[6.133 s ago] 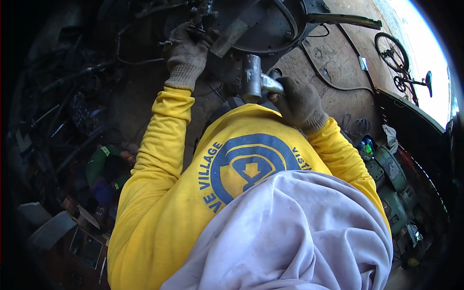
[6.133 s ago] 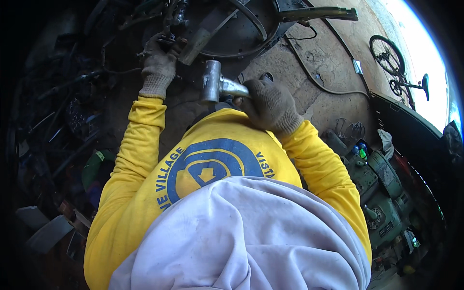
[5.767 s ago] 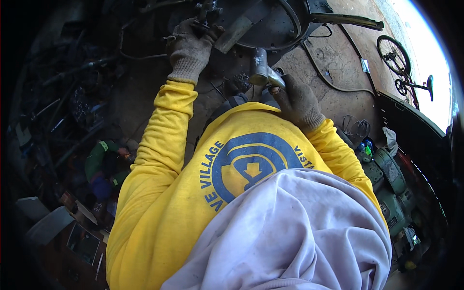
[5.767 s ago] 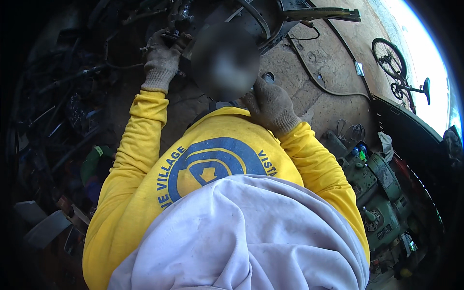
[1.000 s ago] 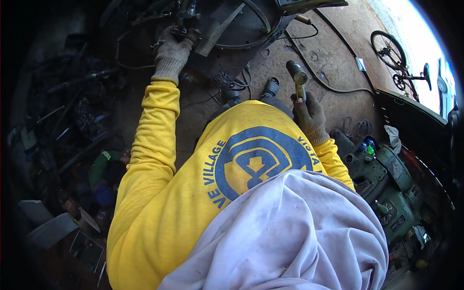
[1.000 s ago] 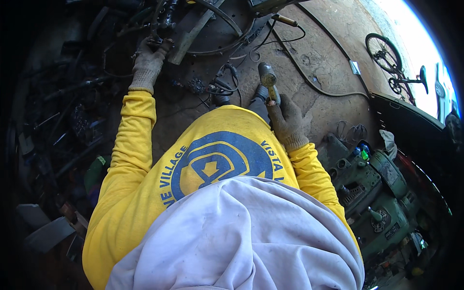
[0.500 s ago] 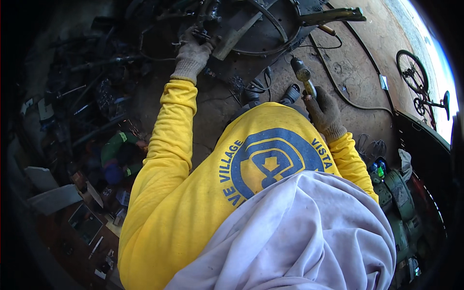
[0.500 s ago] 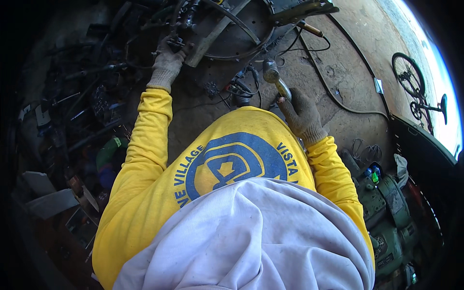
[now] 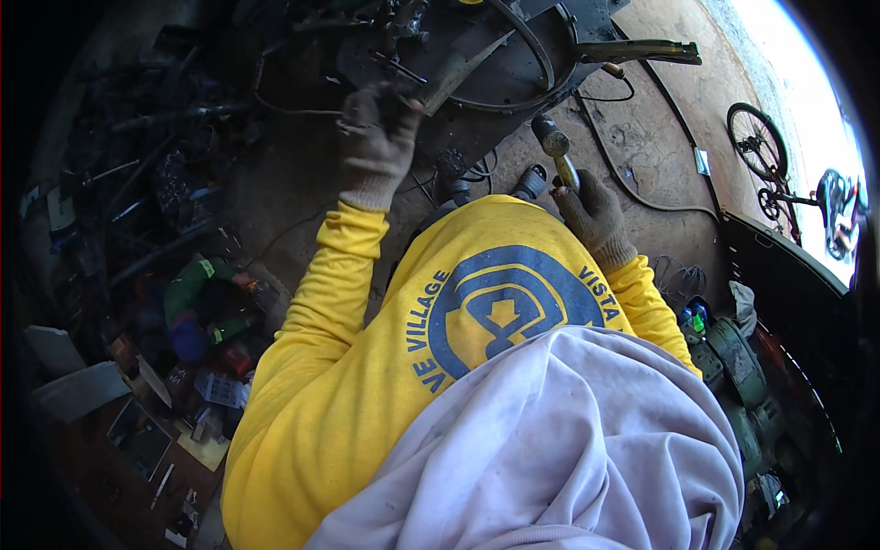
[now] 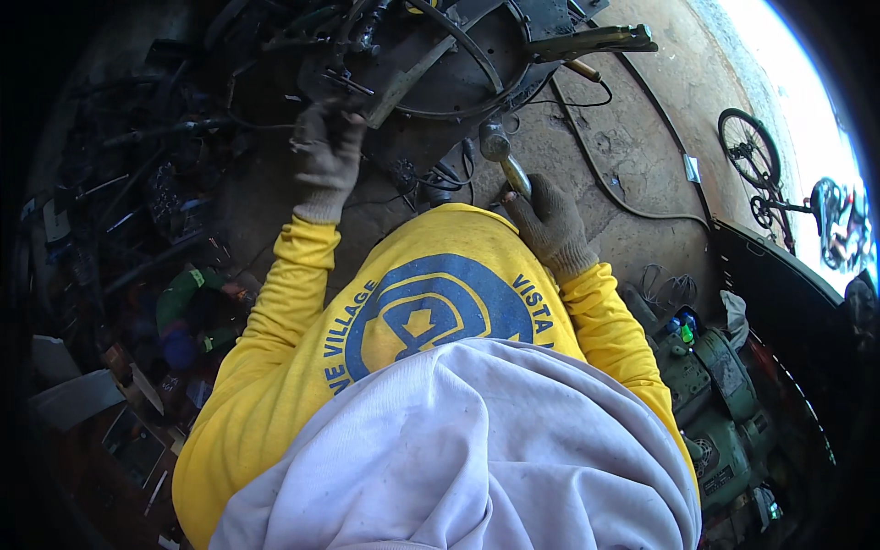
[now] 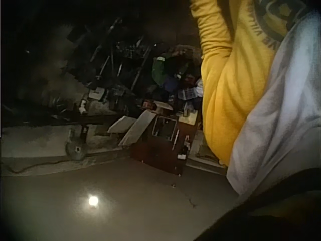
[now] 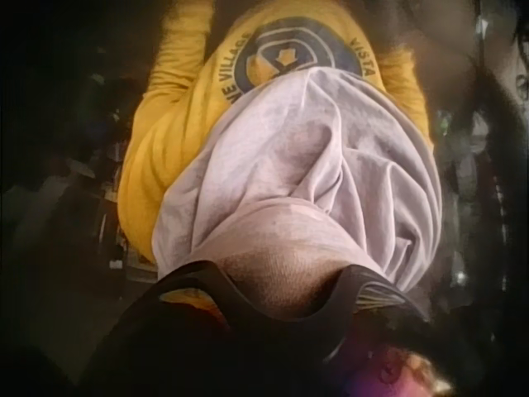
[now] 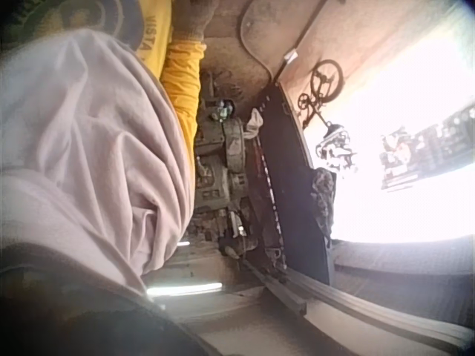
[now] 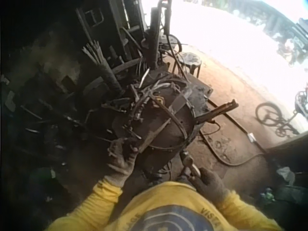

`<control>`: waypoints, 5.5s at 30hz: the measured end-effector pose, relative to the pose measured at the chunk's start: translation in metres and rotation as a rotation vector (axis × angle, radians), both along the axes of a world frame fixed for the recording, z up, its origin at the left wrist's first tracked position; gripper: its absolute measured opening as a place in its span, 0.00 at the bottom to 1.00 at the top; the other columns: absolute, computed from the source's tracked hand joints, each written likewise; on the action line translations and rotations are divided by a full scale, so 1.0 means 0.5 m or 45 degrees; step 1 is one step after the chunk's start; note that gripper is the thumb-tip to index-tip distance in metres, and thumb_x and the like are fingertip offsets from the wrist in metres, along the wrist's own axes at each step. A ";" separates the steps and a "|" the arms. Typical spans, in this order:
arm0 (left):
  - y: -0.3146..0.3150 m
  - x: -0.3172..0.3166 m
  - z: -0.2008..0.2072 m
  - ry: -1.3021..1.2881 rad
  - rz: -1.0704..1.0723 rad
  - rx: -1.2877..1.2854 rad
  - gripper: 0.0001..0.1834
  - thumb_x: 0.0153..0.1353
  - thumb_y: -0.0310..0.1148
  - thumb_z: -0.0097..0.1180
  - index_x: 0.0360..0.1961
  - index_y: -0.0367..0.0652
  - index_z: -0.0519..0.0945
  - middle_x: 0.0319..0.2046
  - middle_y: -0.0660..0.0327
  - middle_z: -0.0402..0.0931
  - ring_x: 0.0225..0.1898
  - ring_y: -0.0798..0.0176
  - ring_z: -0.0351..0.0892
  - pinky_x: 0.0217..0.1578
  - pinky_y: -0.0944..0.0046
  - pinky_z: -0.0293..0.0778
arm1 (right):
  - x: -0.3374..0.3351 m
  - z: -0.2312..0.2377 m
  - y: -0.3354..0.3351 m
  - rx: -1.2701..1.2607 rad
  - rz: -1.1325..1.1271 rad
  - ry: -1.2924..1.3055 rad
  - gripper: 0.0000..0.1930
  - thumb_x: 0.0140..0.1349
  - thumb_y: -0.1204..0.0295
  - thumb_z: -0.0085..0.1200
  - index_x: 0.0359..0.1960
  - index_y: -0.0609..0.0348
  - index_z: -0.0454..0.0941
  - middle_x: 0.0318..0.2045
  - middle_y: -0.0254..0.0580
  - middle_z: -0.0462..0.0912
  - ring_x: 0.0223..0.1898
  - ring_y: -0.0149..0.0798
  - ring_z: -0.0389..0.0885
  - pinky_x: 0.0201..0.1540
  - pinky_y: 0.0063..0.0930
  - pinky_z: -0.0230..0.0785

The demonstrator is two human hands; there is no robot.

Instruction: The person handles curved metal wire structures on a workbench, uses a hammer to shape metal strips, and fits a large circular metal component onto the cage structure.

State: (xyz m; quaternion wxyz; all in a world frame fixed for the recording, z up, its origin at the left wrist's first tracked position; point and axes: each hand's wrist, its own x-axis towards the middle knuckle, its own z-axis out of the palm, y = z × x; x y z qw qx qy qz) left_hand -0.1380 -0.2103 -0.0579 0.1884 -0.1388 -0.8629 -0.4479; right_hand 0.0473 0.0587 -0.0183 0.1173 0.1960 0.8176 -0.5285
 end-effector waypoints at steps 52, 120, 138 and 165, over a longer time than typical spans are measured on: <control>0.042 0.070 0.208 0.506 -0.629 -0.010 0.28 0.65 0.35 0.62 0.63 0.37 0.71 0.49 0.53 0.79 0.46 0.51 0.84 0.42 0.59 0.81 | -0.216 0.176 -0.234 -0.443 -0.146 0.989 0.19 0.71 0.73 0.49 0.61 0.65 0.68 0.44 0.42 0.81 0.46 0.33 0.82 0.50 0.28 0.73; 0.297 0.001 0.387 -0.596 -0.586 1.684 0.24 0.77 0.47 0.38 0.57 0.38 0.72 0.46 0.51 0.80 0.43 0.56 0.83 0.48 0.57 0.82 | -0.212 0.331 -0.021 -0.367 0.576 1.133 0.42 0.63 0.67 0.64 0.73 0.68 0.52 0.72 0.53 0.62 0.72 0.44 0.61 0.73 0.37 0.51; 0.358 0.025 0.512 -0.213 -0.401 1.637 0.16 0.75 0.41 0.37 0.36 0.42 0.71 0.20 0.70 0.56 0.19 0.72 0.54 0.27 0.66 0.59 | -0.210 0.295 0.243 -0.856 0.999 0.854 0.36 0.62 0.66 0.64 0.70 0.62 0.63 0.62 0.48 0.76 0.58 0.44 0.79 0.62 0.37 0.70; 0.218 0.110 -0.057 -0.357 1.716 -0.846 0.24 0.73 0.46 0.43 0.53 0.35 0.79 0.51 0.41 0.79 0.53 0.37 0.78 0.55 0.49 0.73 | -0.906 0.059 0.428 -0.456 1.173 0.557 0.18 0.71 0.65 0.56 0.58 0.61 0.78 0.45 0.35 0.84 0.47 0.28 0.80 0.52 0.25 0.72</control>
